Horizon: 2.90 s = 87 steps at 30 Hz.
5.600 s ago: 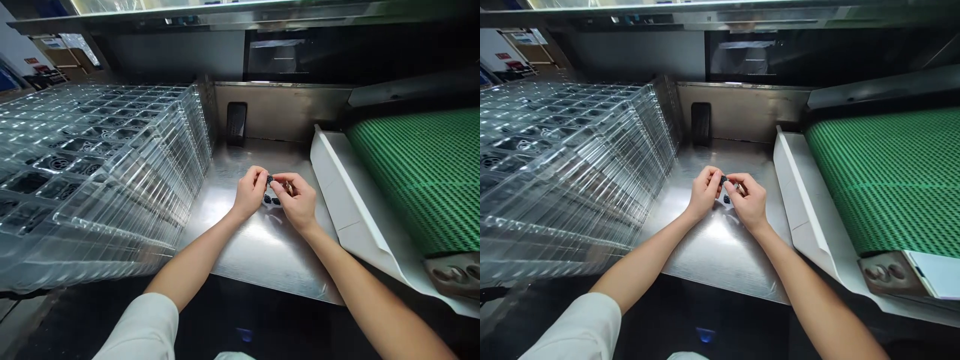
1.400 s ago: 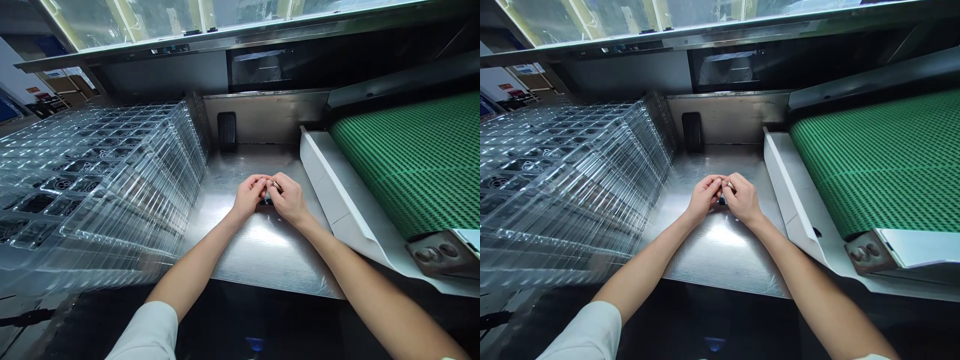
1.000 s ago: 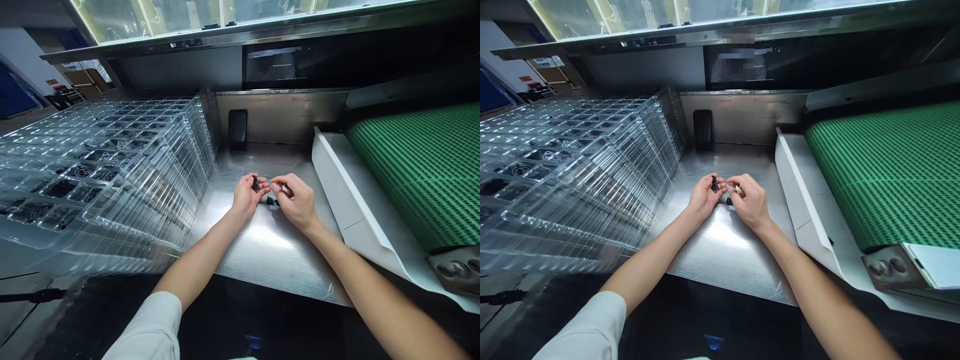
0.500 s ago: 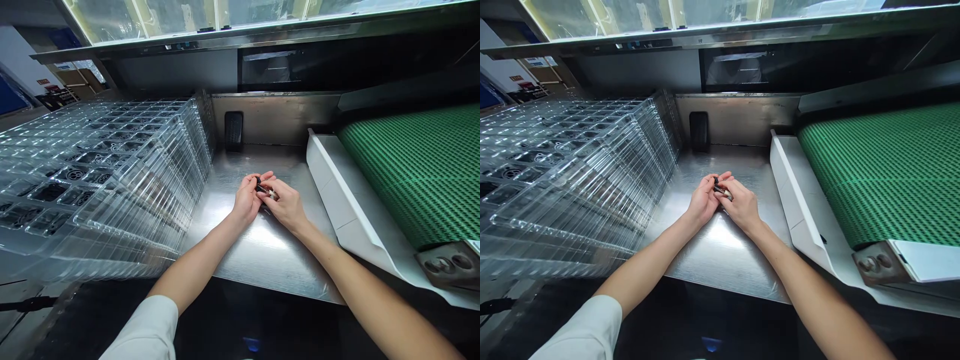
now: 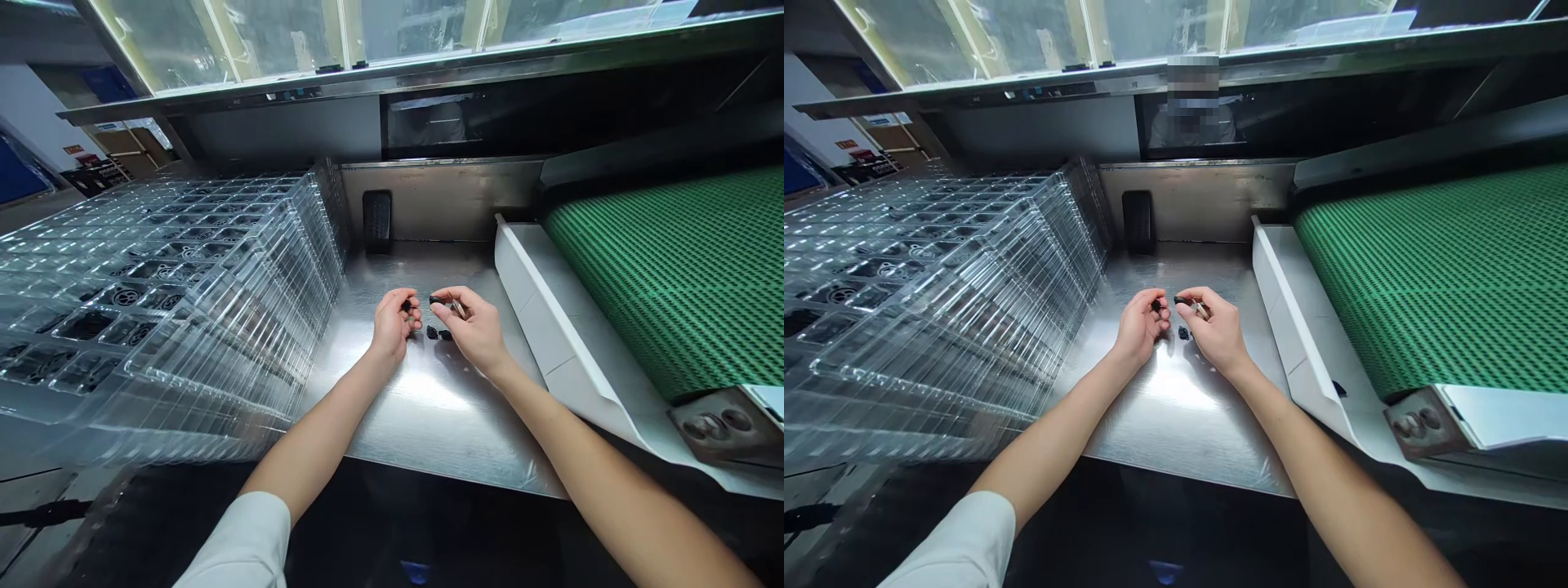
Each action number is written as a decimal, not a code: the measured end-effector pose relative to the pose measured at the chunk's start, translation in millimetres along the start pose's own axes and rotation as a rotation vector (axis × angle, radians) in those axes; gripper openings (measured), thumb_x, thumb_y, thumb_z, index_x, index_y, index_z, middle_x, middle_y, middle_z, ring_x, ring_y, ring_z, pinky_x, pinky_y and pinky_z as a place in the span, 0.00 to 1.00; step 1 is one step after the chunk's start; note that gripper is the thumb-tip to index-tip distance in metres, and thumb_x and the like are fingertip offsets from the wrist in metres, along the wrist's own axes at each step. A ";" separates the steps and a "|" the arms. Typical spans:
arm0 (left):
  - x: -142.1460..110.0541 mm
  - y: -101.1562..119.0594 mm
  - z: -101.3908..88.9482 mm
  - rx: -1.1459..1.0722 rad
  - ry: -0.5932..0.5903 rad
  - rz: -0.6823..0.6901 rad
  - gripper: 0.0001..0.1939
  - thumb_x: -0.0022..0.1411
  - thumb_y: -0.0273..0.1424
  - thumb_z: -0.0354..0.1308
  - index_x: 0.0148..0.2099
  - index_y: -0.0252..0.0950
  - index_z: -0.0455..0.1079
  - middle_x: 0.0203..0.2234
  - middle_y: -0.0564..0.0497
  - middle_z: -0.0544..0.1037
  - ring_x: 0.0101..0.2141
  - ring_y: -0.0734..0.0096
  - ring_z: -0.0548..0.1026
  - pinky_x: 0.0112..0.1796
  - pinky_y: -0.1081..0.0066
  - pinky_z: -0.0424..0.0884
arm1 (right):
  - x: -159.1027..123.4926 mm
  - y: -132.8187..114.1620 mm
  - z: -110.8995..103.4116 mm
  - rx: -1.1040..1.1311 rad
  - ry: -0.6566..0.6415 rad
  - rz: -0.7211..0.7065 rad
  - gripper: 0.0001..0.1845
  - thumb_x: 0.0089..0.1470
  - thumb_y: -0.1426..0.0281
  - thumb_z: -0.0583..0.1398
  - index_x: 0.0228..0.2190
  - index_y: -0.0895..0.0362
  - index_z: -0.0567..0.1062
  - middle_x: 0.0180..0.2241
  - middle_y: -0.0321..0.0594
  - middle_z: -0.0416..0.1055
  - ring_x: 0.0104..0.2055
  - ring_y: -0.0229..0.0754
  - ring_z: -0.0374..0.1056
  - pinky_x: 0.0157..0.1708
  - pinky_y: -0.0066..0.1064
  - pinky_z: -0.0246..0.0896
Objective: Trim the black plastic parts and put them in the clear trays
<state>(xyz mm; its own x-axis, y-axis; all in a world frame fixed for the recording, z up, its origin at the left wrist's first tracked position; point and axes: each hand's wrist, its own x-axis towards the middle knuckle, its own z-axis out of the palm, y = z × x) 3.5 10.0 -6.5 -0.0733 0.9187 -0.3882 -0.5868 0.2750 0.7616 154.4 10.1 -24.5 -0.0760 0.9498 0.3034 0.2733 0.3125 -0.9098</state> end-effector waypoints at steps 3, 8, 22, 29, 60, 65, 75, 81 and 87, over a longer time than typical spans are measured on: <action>-1.2 -3.6 0.9 0.103 -0.130 -0.010 0.13 0.66 0.40 0.63 0.40 0.36 0.69 0.23 0.57 0.68 0.19 0.81 0.63 0.18 0.79 0.53 | 2.5 0.1 -3.2 -0.039 -0.009 -0.025 0.14 0.63 0.59 0.63 0.44 0.53 0.83 0.35 0.39 0.78 0.28 0.40 0.64 0.29 0.33 0.61; -4.1 -7.2 2.2 0.214 -0.264 -0.037 0.19 0.63 0.45 0.68 0.42 0.37 0.67 0.21 0.59 0.67 0.17 0.82 0.60 0.18 0.80 0.48 | 4.6 0.1 -5.6 -0.092 -0.033 -0.109 0.14 0.66 0.61 0.60 0.40 0.53 0.84 0.33 0.39 0.76 0.32 0.42 0.68 0.36 0.35 0.66; -9.9 -1.9 2.8 0.109 -0.439 -0.065 0.18 0.63 0.37 0.65 0.51 0.37 0.66 0.24 0.56 0.71 0.19 0.78 0.62 0.19 0.78 0.53 | 6.9 0.8 -5.5 0.098 0.117 0.062 0.17 0.58 0.57 0.67 0.45 0.54 0.80 0.36 0.40 0.78 0.34 0.41 0.72 0.35 0.34 0.70; -8.9 -3.3 3.3 0.093 -0.419 -0.017 0.15 0.64 0.36 0.63 0.49 0.36 0.67 0.24 0.57 0.70 0.18 0.79 0.62 0.19 0.77 0.52 | 4.0 -9.9 -5.0 0.156 0.049 0.114 0.17 0.58 0.58 0.68 0.45 0.53 0.79 0.29 0.36 0.77 0.29 0.40 0.71 0.34 0.34 0.70; -9.5 0.1 2.7 0.067 -0.358 0.089 0.15 0.65 0.37 0.63 0.49 0.37 0.67 0.22 0.59 0.66 0.16 0.82 0.57 0.21 0.77 0.46 | -1.2 3.1 -7.8 -0.467 -0.008 -0.331 0.18 0.75 0.62 0.52 0.34 0.53 0.75 0.33 0.38 0.72 0.32 0.40 0.68 0.34 0.33 0.57; -11.0 1.1 2.6 0.064 -0.358 0.084 0.15 0.65 0.37 0.64 0.49 0.37 0.67 0.22 0.60 0.65 0.16 0.83 0.56 0.21 0.77 0.45 | -0.6 5.8 -8.8 -0.482 0.003 -0.372 0.19 0.74 0.61 0.52 0.33 0.53 0.74 0.32 0.38 0.73 0.32 0.40 0.68 0.33 0.33 0.56; -10.7 3.8 2.4 0.083 -0.346 0.066 0.16 0.65 0.39 0.65 0.49 0.37 0.68 0.22 0.59 0.64 0.17 0.83 0.56 0.22 0.78 0.45 | 0.5 5.8 -9.6 -0.501 -0.014 -0.346 0.21 0.74 0.58 0.51 0.33 0.52 0.75 0.31 0.40 0.75 0.32 0.42 0.69 0.34 0.34 0.56; -11.0 4.6 2.2 0.087 -0.349 0.070 0.16 0.65 0.38 0.65 0.48 0.37 0.68 0.22 0.59 0.64 0.17 0.83 0.56 0.22 0.78 0.45 | 1.1 5.9 -10.4 -0.499 -0.006 -0.342 0.22 0.74 0.58 0.50 0.32 0.52 0.75 0.30 0.40 0.75 0.31 0.42 0.68 0.33 0.34 0.55; -10.9 3.9 2.6 0.090 -0.366 0.083 0.15 0.64 0.37 0.65 0.48 0.36 0.68 0.22 0.59 0.65 0.17 0.83 0.56 0.21 0.77 0.44 | 1.4 6.0 -10.7 -0.492 0.024 -0.357 0.20 0.74 0.60 0.52 0.32 0.53 0.75 0.30 0.39 0.75 0.31 0.41 0.68 0.33 0.34 0.54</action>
<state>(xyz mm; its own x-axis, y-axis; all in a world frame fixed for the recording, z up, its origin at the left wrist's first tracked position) 4.1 1.8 2.1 0.1845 0.9748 -0.1250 -0.5168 0.2045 0.8313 166.2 13.2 -26.5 -0.2246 0.7850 0.5773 0.6465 0.5633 -0.5145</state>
